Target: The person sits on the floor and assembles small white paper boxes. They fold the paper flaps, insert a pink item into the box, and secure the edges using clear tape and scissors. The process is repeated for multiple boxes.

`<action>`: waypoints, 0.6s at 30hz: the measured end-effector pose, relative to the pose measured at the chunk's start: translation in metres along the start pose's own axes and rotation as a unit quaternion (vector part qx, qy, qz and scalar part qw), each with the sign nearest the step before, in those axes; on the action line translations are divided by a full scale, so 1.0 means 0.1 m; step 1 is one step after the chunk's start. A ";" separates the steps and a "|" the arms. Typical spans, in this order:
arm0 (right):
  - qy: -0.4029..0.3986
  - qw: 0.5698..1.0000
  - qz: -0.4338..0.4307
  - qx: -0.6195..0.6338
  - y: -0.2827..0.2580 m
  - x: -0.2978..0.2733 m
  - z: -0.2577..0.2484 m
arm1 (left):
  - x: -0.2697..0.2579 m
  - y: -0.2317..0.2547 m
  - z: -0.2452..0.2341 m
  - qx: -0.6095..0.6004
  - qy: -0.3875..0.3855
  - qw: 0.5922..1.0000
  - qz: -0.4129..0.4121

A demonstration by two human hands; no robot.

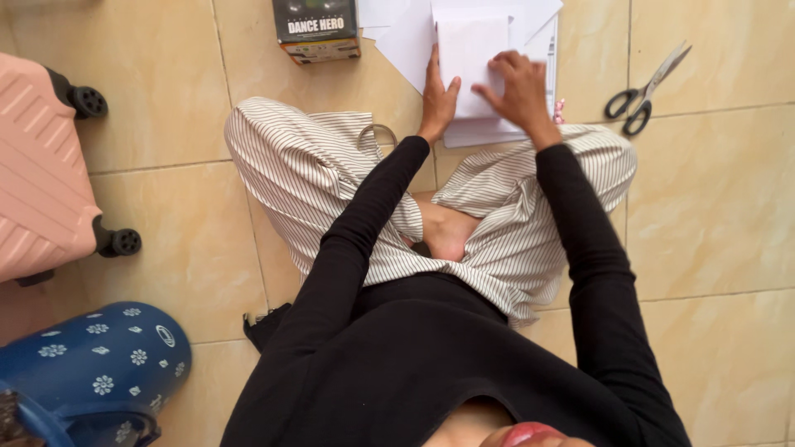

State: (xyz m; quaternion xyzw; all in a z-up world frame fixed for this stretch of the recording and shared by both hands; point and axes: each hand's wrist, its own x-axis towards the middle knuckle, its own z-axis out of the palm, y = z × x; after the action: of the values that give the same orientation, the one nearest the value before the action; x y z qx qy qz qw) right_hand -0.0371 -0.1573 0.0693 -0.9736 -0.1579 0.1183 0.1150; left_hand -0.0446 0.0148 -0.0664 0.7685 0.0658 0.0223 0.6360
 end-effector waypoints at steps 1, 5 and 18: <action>0.008 0.999 -0.033 -0.029 0.01 0.13 -0.05 | -0.01 -0.02 0.01 -0.007 0.004 1.000 0.008; 0.096 0.948 -0.244 -0.178 -0.14 0.82 -0.24 | 0.02 -0.04 0.02 -0.028 0.010 0.999 0.012; -0.191 0.863 -0.365 -0.294 -0.32 1.93 -0.18 | -0.96 0.64 -0.36 -0.087 0.199 0.973 -0.071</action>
State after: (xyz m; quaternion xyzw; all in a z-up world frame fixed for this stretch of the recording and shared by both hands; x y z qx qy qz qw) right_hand 0.1371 -0.0661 0.0577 -0.7934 -0.5480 0.1995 -0.1742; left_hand -0.1392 0.0263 0.0077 0.6835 0.2435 0.1355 0.6747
